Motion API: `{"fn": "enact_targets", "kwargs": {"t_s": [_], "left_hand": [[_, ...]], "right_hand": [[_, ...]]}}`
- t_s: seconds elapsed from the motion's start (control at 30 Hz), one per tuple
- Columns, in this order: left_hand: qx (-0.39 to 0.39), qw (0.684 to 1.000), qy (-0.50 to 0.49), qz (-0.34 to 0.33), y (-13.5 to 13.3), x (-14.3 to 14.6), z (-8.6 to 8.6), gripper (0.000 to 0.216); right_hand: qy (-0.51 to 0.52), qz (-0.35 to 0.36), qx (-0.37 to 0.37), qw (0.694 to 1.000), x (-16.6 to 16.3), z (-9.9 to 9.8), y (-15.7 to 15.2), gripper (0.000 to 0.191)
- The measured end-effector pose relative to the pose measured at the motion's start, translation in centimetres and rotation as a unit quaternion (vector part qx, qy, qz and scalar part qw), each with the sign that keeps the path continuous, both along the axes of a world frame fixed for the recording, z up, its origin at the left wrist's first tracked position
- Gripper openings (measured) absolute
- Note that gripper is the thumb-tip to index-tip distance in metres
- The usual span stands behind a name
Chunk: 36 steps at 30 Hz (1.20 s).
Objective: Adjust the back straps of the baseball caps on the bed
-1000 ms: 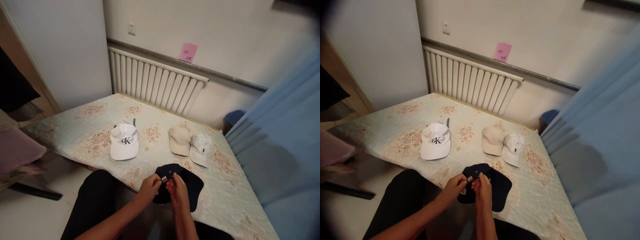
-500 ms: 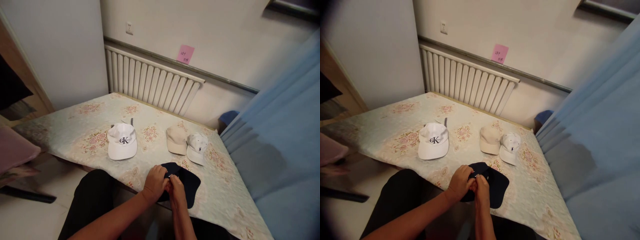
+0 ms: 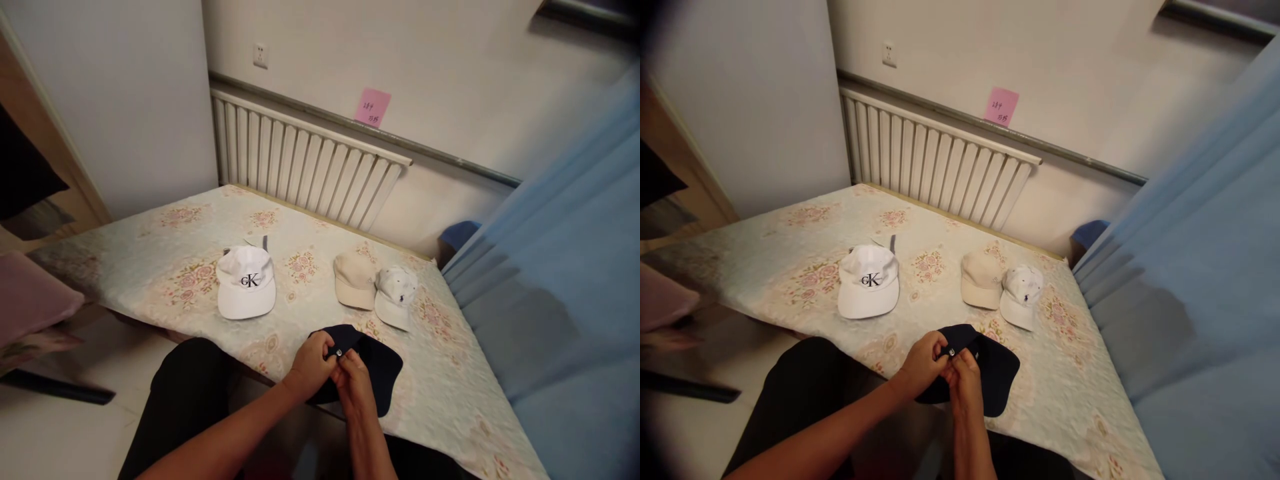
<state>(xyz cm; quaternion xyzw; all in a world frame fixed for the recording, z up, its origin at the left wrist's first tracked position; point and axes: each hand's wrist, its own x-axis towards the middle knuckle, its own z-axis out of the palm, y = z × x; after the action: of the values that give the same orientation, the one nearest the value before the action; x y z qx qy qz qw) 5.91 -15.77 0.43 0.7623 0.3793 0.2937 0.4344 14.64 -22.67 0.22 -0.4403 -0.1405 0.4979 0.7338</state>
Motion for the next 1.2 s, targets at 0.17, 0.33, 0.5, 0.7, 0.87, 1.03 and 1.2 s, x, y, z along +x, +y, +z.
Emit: {"fn": "enact_targets", "kwargs": {"t_s": [0.17, 0.33, 0.5, 0.7, 0.87, 1.03, 1.2], "left_hand": [[-0.054, 0.998, -0.015, -0.004, 0.3, 0.0, -0.3, 0.014], [-0.102, 0.994, -0.035, -0.002, 0.3, -0.3, 0.0, 0.008], [-0.125, 0.99, -0.069, -0.011, 0.2, -0.4, -0.2, 0.006], [-0.139, 0.987, -0.08, -0.007, 0.3, -0.4, -0.8, 0.006], [-0.123, 0.989, -0.077, -0.011, 0.4, -0.6, -1.0, 0.007], [-0.115, 0.991, -0.069, -0.011, 0.4, -0.6, -1.1, 0.009], [-0.108, 0.992, -0.065, -0.009, 0.5, -0.6, -1.3, 0.01]], "right_hand": [[0.039, 0.009, 0.021, 0.999, 0.3, -0.3, 0.3, 0.024], [0.081, 0.022, 0.039, 0.996, 0.6, -0.8, 0.5, 0.02], [0.104, 0.027, 0.045, 0.993, 0.8, -1.3, 0.5, 0.023], [0.129, 0.038, 0.051, 0.99, 0.8, -1.5, 0.5, 0.024], [0.144, 0.048, 0.052, 0.987, 1.0, -2.0, 0.1, 0.019], [0.149, 0.043, 0.058, 0.986, 1.0, -2.2, -0.1, 0.025], [0.158, 0.033, 0.059, 0.985, 0.9, -2.2, -0.2, 0.025]]}}
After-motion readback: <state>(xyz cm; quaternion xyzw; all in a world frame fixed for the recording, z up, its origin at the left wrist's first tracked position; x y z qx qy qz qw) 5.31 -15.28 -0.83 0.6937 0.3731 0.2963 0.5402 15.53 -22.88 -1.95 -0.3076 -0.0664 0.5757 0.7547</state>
